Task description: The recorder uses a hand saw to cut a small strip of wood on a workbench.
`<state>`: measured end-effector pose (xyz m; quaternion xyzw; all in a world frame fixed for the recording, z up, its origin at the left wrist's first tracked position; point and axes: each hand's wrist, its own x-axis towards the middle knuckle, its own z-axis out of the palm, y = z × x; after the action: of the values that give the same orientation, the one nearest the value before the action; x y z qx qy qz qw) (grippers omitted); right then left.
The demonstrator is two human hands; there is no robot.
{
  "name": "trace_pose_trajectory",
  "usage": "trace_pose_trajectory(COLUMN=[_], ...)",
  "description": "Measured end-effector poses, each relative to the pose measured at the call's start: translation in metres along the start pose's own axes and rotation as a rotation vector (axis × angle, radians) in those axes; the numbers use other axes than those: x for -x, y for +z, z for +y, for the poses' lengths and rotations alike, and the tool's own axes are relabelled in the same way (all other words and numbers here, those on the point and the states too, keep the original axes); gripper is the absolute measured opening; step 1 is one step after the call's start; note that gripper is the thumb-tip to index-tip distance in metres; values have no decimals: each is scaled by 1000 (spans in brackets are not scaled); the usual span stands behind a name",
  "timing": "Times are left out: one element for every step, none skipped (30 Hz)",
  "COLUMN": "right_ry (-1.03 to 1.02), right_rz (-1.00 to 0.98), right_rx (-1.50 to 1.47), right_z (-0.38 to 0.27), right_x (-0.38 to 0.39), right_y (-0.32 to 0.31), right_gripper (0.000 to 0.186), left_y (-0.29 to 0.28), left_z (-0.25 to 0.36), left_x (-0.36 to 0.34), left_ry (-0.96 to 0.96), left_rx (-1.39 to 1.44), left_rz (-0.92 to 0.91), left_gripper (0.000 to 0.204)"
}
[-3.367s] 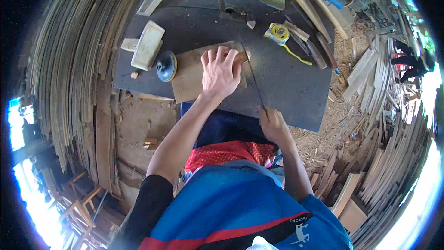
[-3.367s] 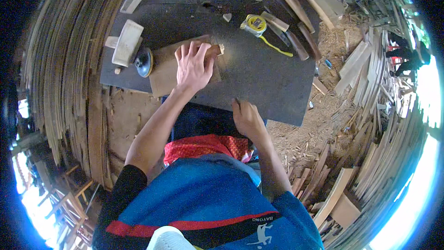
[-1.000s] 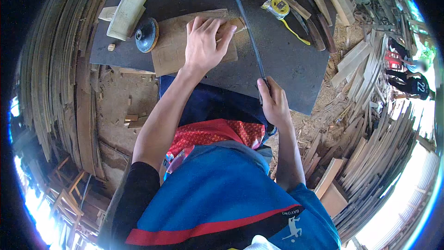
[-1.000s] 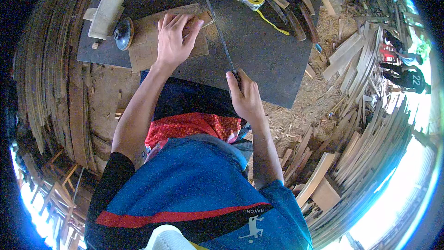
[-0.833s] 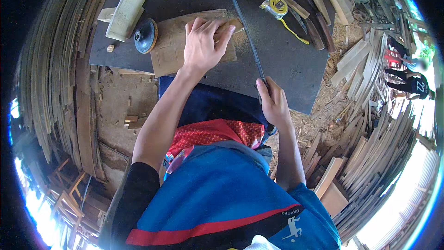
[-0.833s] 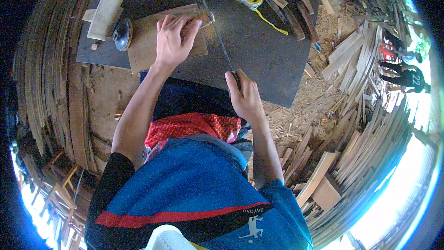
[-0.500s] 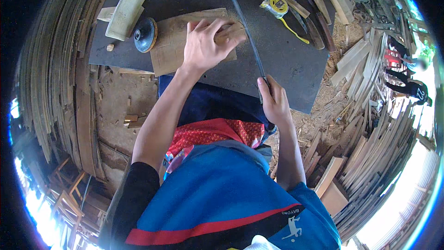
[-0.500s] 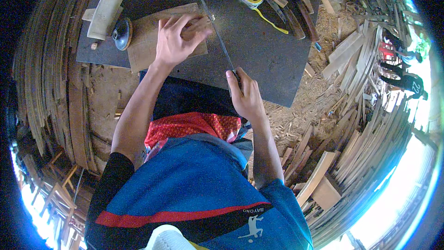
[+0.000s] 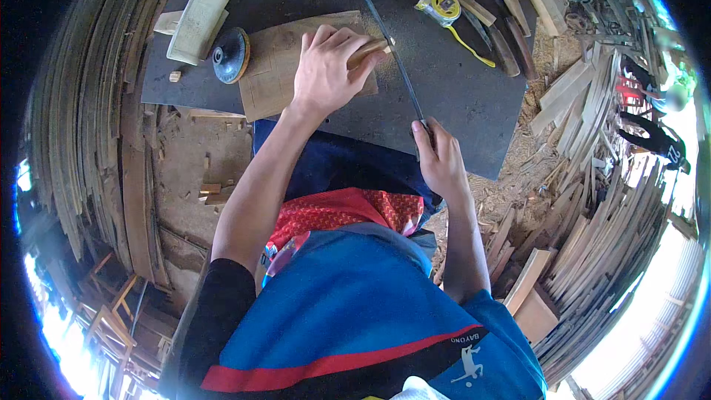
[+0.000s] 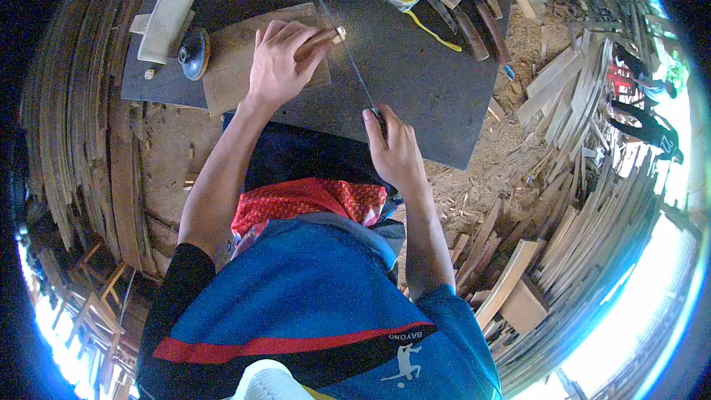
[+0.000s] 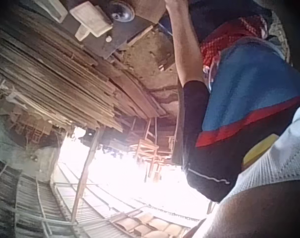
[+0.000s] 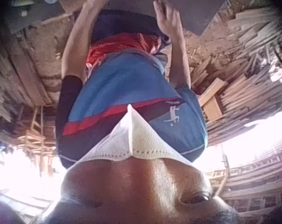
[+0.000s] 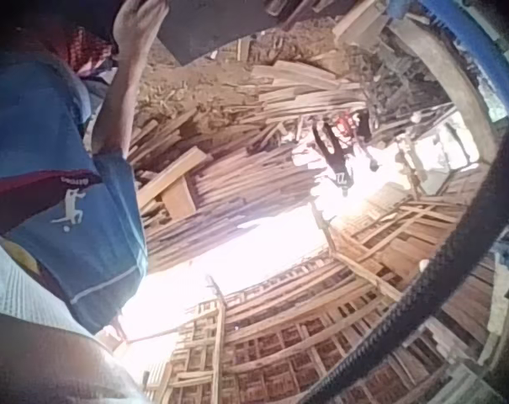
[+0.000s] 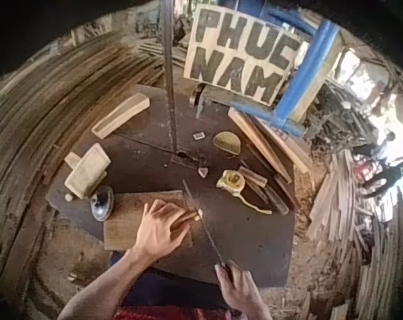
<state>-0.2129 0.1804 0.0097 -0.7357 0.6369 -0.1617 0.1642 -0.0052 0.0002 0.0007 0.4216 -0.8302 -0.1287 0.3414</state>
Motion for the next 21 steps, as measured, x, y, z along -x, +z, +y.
trace_pose_trajectory(right_ry=[-58,-56,-61,-66,-64,77,218,221,282,344,347,307,266,269,362,454,457,464,471,468,465], right_rz=[28,28,45,62,61,64,64,63,41,20,20,50,80,79,7,-66,-63,-87,-111,-106,-79], right_rx=[55,55,63,71,70,-56,-182,-182,-214,-245,-245,-195,-144,-146,-192,-238,-238,-245,-251,-252,-263], right_z=[1,2,-2,-5,-10,-14,-19,-25,-29,-32,-32,-32,-33,-35,-40,-43,-45,-47,-49,-50,-49], right_x=[0,0,-3,-7,-11,-16,-22,-28,-35,-39,-40,-41,-43,-44,-49,-52,-50,-49,-48,-48,-47], right_y=[1,2,1,-1,-3,-4,-7,-11,-15,-16,-15,-14,-14,-16,-22,-26,-26,-26,-26,-24,-23], right_gripper=[32,32,30,29,29,26,25,25,26,29,29,26,24,24,27,30,30,31,33,33,34], left_y=[0,0,1,1,1,2,2,2,1,2,3,3,3,1,1,0,1,0,0,-1,0], left_z=[0,0,-1,-1,-2,-2,-2,-1,-1,-1,-2,-3,-4,-7,-7,-6,-5,-4,-3,-3,-2], left_x=[0,1,1,1,2,1,1,1,1,0,-1,-1,-1,0,0,0,1,1,1,2,1], left_ry=[0,8,15,15,19,26,25,18,11,12,7,2,2,-2,-4,-9,-6,-26,-45,-41,-51], left_rx=[1,-9,-19,-19,-24,-28,-27,-29,-32,-30,-28,-27,-26,-17,-6,-10,-8,-13,-18,-21,-22], left_rz=[-1,-5,-9,-10,1,13,11,-27,-64,-67,-51,-36,-39,-41,-41,-28,-29,-25,-20,-17,-15], left_gripper=[25,24,23,23,22,22,22,22,21,21,21,20,20,20,20,21,21,22,22,22,21])
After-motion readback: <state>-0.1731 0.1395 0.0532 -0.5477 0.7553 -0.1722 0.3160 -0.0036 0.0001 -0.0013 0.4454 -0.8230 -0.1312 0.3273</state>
